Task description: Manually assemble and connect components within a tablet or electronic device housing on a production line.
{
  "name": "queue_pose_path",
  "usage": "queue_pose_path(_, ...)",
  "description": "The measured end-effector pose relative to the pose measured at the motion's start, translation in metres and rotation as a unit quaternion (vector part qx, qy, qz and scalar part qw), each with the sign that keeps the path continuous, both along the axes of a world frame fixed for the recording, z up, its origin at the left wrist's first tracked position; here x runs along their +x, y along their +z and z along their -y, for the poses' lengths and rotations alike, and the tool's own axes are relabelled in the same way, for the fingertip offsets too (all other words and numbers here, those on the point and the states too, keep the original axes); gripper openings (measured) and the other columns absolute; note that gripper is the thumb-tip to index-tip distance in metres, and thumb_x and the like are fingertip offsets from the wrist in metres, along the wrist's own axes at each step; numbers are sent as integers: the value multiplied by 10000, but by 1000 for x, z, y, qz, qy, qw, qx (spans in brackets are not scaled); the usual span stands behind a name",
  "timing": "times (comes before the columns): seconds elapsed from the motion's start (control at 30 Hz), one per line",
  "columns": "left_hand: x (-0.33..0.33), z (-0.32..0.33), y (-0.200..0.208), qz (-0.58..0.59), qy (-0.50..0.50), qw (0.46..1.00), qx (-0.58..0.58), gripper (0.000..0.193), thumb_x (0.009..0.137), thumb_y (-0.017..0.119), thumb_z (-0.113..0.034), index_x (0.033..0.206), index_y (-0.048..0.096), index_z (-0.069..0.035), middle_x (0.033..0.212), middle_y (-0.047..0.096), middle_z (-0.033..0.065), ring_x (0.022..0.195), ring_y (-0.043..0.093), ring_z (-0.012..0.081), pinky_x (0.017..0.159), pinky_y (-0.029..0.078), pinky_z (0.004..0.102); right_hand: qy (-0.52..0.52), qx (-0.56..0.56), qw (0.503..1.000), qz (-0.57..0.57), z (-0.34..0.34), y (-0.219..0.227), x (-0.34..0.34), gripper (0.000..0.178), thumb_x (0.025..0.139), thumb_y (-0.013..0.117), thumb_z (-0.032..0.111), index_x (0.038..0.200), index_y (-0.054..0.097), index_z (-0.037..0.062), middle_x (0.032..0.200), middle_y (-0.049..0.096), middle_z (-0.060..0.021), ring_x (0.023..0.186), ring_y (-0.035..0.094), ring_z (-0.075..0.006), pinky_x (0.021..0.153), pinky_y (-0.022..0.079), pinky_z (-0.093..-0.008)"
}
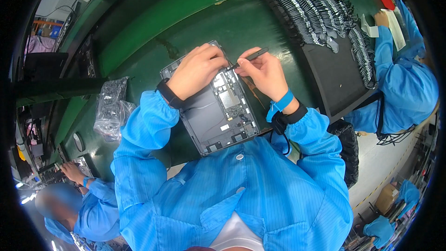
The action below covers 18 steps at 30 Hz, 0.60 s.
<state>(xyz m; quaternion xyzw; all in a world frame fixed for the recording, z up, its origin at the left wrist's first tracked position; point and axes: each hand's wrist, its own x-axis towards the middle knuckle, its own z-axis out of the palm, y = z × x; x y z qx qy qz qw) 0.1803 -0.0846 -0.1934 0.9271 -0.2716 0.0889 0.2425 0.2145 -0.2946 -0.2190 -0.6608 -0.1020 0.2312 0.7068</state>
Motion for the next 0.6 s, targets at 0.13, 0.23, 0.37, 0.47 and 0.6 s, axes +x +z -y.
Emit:
queue_pose_path(0.13, -1, 0, 0, 8, -9, 1000, -4, 142, 724, 635, -19, 855, 646, -73, 903, 584, 46, 903, 562, 259, 786, 471, 376, -8, 6, 1000, -24, 0, 0, 0, 151, 908, 610, 52, 1011, 573, -52, 906, 656, -128, 845, 689, -207, 730, 581, -278)
queue_pose_path(0.23, -2, 0, 0, 8, -20, 1000, -11, 148, 717, 638, -17, 855, 644, -70, 899, 583, 47, 897, 562, 260, 781, 472, 376, -5, 18, 1000, -19, 0, -2, 0, 155, 909, 610, 53, 1016, 569, -52, 912, 654, -124, 850, 689, -208, 733, 580, -277)
queue_pose_path(0.37, -1, 0, -2, 7, -20, 1000, -10, 146, 713, 639, -16, 849, 644, -68, 898, 584, 48, 891, 563, 258, 773, 473, 374, 1, 11, 1000, -5, -1, -1, 0, 156, 911, 609, 55, 1021, 566, -48, 921, 650, -121, 852, 687, -201, 739, 578, -276)
queue_pose_path(0.47, -1, 0, -2, 3, -22, 1000, -13, 146, 710, 639, -11, 847, 645, -61, 894, 583, 54, 892, 564, 260, 780, 476, 374, 7, 6, 1000, 6, -1, 0, -1, 156, 917, 603, 61, 1027, 566, -44, 928, 650, -119, 863, 683, -193, 752, 568, -275)
queue_pose_path(0.6, -2, 1, 0, -23, -15, 999, -24, 140, 717, 640, -4, 848, 649, -51, 886, 582, 62, 896, 564, 267, 792, 482, 376, -5, -5, 999, 44, 5, -1, -5, 186, 956, 543, 100, 1082, 558, -36, 931, 652, -95, 877, 667, -178, 786, 539, -286)
